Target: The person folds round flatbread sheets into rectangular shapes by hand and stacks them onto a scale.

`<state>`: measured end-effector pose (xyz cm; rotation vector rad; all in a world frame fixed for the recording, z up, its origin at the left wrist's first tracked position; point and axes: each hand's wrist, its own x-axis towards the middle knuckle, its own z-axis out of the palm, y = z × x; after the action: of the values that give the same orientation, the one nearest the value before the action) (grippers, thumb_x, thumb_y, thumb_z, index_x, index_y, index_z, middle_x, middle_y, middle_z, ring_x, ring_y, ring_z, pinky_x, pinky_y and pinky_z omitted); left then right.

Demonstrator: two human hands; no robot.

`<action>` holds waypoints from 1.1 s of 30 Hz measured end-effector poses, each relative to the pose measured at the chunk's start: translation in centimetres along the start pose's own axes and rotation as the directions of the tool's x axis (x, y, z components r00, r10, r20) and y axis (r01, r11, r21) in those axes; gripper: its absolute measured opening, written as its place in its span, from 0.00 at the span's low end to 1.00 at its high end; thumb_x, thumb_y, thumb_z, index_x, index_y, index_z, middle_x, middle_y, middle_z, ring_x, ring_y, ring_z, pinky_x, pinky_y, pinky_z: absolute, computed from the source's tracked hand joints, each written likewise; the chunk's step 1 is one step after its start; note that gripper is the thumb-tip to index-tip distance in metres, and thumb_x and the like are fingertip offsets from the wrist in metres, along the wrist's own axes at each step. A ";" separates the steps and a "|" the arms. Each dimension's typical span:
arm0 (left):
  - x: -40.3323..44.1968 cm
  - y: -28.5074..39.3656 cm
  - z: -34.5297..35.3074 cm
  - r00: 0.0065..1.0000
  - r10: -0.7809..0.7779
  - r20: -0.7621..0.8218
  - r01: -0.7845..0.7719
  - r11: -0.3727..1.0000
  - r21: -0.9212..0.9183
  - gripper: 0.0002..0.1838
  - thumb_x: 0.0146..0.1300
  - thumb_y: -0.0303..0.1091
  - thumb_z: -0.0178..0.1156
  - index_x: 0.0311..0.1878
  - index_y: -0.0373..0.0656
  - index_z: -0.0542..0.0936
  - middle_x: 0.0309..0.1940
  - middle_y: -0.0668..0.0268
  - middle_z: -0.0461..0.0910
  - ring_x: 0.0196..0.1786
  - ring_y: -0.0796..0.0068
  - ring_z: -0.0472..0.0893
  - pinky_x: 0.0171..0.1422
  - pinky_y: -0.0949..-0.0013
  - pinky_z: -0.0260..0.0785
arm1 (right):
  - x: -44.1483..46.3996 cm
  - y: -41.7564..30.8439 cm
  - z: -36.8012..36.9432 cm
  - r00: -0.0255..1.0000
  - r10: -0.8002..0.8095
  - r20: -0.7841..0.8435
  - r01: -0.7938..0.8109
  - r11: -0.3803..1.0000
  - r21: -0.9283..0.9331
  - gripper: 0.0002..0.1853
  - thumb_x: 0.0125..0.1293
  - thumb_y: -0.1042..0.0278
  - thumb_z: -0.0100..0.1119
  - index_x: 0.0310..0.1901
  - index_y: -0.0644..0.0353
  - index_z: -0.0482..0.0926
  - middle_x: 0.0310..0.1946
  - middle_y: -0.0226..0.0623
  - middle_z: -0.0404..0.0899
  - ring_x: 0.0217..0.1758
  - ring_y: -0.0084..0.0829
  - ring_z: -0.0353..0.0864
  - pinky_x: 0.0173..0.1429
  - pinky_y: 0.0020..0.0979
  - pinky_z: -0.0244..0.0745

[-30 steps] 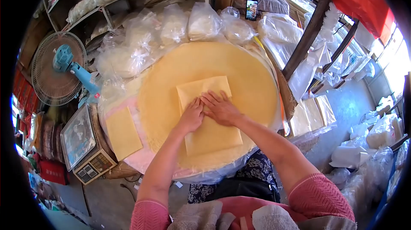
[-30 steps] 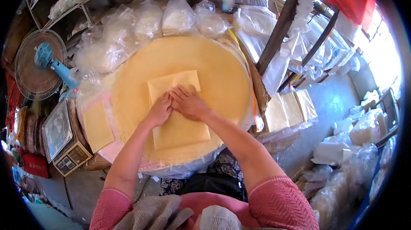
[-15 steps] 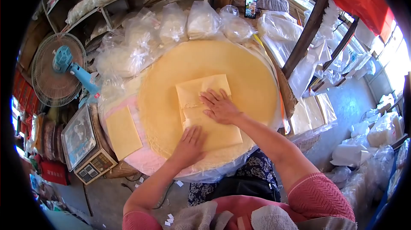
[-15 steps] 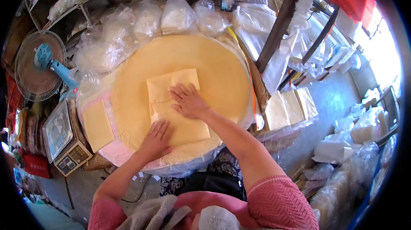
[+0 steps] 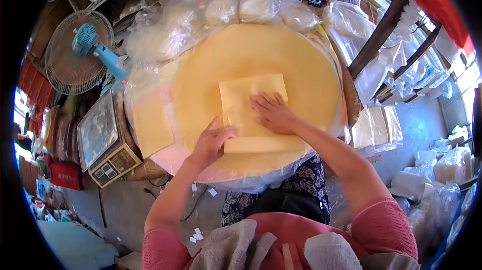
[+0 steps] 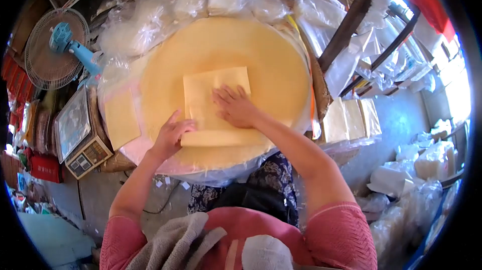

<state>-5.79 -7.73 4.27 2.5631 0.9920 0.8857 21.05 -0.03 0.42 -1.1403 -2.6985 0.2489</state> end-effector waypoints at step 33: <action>6.0 -2.1 5.7 0.891 -0.404 -0.208 0.454 0.815 0.360 0.32 0.67 0.52 0.53 0.71 0.51 0.63 0.73 0.59 0.57 0.76 0.56 0.54 0.75 0.43 0.43 | -0.8 1.1 0.2 0.577 0.805 -0.135 -0.583 0.522 0.623 0.18 0.63 0.57 0.61 0.31 0.67 0.73 0.26 0.52 0.77 0.29 0.44 0.77 0.35 0.42 0.69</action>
<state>0.14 -2.15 1.63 2.4282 1.8741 0.7746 22.28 0.14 -0.11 -1.7973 -1.4857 0.7156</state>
